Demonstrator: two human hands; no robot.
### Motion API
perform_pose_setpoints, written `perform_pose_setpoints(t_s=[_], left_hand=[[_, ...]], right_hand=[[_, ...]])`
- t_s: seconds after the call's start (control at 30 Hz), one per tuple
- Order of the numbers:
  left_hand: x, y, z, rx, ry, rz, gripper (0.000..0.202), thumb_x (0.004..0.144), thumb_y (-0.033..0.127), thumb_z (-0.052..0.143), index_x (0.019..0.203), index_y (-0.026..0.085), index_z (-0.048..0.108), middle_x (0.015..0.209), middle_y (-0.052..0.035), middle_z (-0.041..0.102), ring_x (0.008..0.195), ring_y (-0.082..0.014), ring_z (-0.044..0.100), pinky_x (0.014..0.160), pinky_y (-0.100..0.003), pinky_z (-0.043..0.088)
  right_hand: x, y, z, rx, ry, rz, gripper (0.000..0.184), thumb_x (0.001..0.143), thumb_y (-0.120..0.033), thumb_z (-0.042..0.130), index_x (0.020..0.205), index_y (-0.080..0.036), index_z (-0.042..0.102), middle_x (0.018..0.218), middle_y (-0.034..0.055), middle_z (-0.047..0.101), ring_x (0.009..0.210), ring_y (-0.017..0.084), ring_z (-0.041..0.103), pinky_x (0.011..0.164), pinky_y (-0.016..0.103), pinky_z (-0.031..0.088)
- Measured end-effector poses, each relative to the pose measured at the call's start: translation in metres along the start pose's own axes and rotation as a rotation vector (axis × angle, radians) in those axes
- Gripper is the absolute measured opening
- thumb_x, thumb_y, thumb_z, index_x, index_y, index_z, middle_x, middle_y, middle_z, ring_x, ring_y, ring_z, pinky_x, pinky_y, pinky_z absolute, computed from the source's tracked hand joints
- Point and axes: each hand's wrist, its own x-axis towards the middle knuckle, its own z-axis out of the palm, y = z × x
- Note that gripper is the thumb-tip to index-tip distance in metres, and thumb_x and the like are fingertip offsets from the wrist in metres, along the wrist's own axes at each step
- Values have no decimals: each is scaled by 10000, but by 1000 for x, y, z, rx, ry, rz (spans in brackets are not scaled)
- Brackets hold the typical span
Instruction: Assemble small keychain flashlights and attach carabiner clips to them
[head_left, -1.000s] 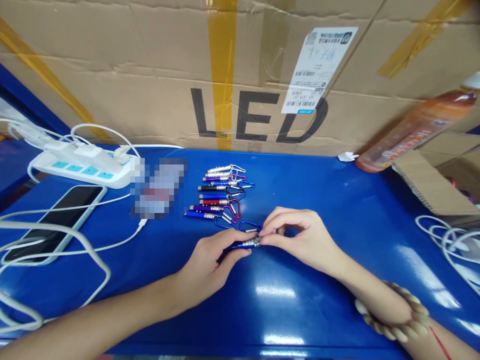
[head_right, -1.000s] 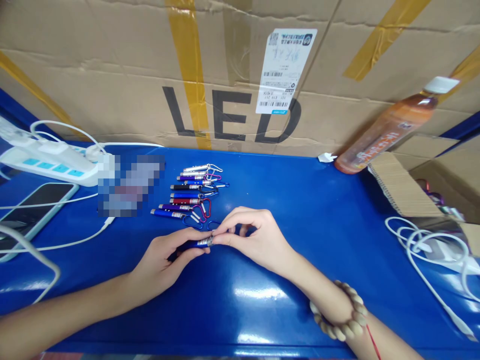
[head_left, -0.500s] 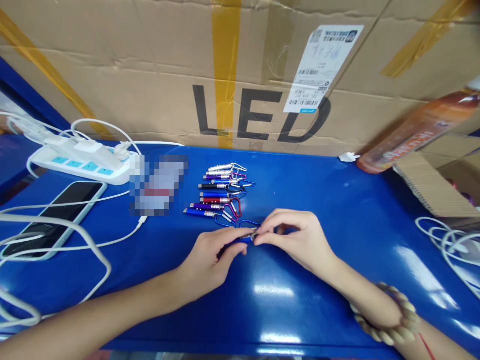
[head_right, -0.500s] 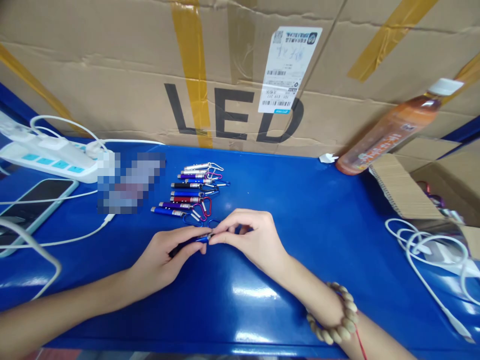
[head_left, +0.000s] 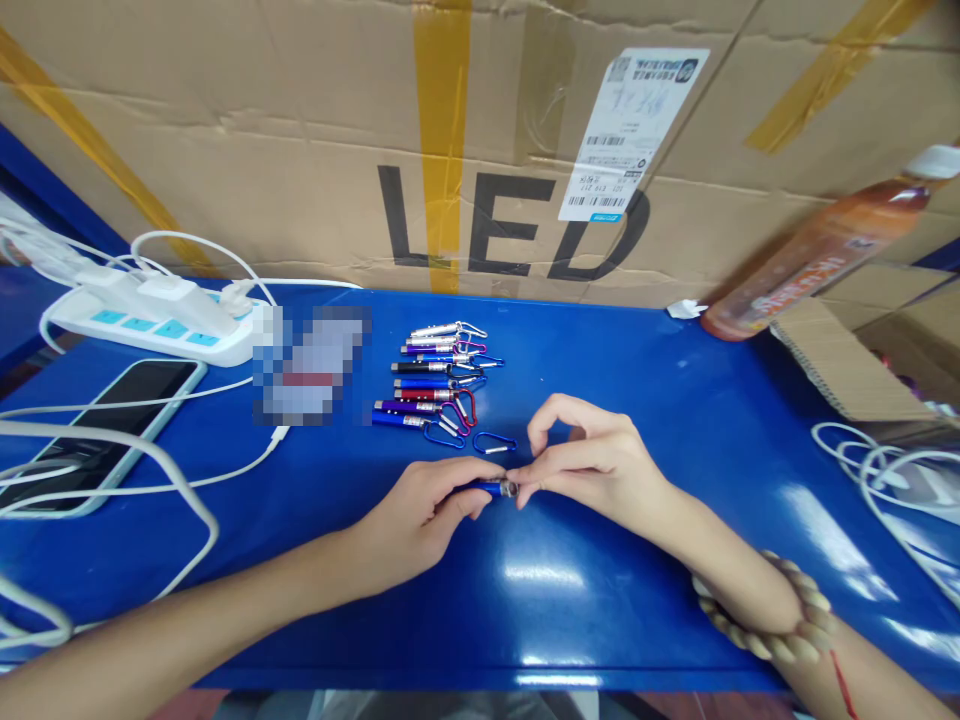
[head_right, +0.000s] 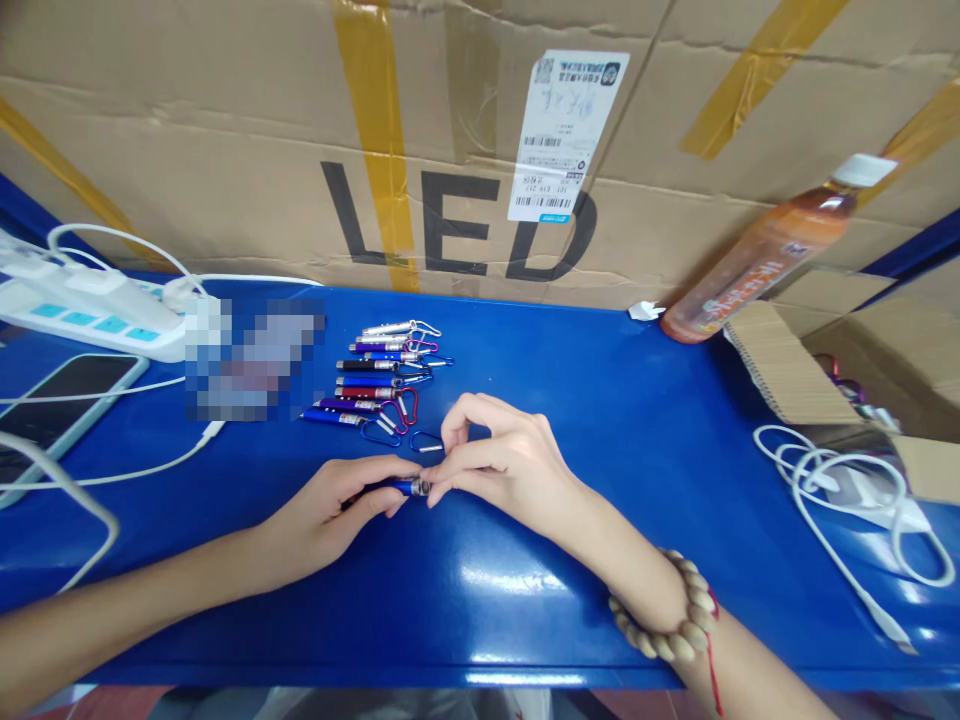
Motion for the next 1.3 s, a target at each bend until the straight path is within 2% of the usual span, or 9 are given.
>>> perform_pose_setpoints(t_s=[0.3, 0.47, 0.67, 0.8, 0.9, 1.0, 1.1, 1.17, 1.3], left_hand=[[-5, -9, 2, 93, 56, 99, 176, 870, 118, 420, 929, 172, 577, 781, 9, 656, 687, -109, 604, 653, -190, 450], [-6, -13, 6, 159, 183, 209, 131, 857, 74, 467, 812, 180, 529, 816, 1, 675, 759, -110, 643, 691, -177, 479], [-5, -16, 6, 298, 360, 448, 163, 851, 41, 491, 786, 167, 571, 797, -25, 702, 774, -117, 656, 728, -186, 509], [-5, -14, 5, 320, 355, 403, 215, 863, 78, 497, 1011, 189, 606, 889, -34, 715, 794, -133, 662, 740, -223, 525], [-5, -11, 4, 294, 307, 308, 267, 872, 91, 468, 1083, 185, 601, 917, -41, 715, 818, -145, 662, 755, -231, 524], [-4, -9, 2, 252, 307, 223, 239, 867, 110, 462, 1036, 177, 618, 936, -48, 711, 830, -155, 661, 771, -236, 518], [-2, -8, -1, 226, 268, 150, 235, 871, 128, 445, 1035, 173, 609, 905, -45, 699, 768, -147, 648, 733, -233, 512], [-2, -9, -2, 229, 243, 131, 241, 876, 139, 428, 1042, 163, 600, 840, -40, 686, 705, -139, 628, 686, -227, 504], [-2, -11, -1, 253, 196, 113, 254, 884, 156, 396, 1046, 158, 593, 761, -25, 658, 656, -139, 597, 641, -229, 479]], right_hand=[[-1, -6, 13, 135, -7, 168, 163, 796, -242, 644, 662, -193, 722, 727, 9, 490, 618, 76, 492, 469, 178, 360], [4, -12, 22, 267, 85, 314, 265, 692, -297, 738, 520, -134, 619, 643, -12, 480, 583, 75, 477, 525, 205, 414], [6, -18, 27, 587, 25, 700, 351, 632, -397, 750, 527, -126, 554, 633, -26, 460, 467, 50, 440, 291, 140, 375], [7, -20, 28, 706, 6, 842, 406, 608, -448, 744, 524, -130, 505, 613, -43, 434, 416, 27, 392, 230, 112, 342], [7, -18, 28, 590, 35, 774, 391, 678, -417, 702, 515, -142, 477, 562, -48, 426, 408, 36, 395, 265, 129, 347], [6, -14, 25, 247, 154, 542, 301, 695, -332, 721, 533, -145, 548, 566, -26, 474, 487, 66, 459, 388, 166, 404], [3, -10, 21, 34, 235, 289, 161, 680, -276, 754, 761, -161, 676, 690, 2, 547, 542, 72, 491, 476, 192, 442], [2, -7, 20, 35, 222, 172, 170, 717, -235, 727, 874, -178, 697, 792, 20, 569, 553, 65, 515, 511, 203, 463], [2, -3, 19, 155, 158, 116, 52, 765, -196, 674, 762, -180, 724, 821, 26, 580, 610, 79, 578, 565, 219, 490]])
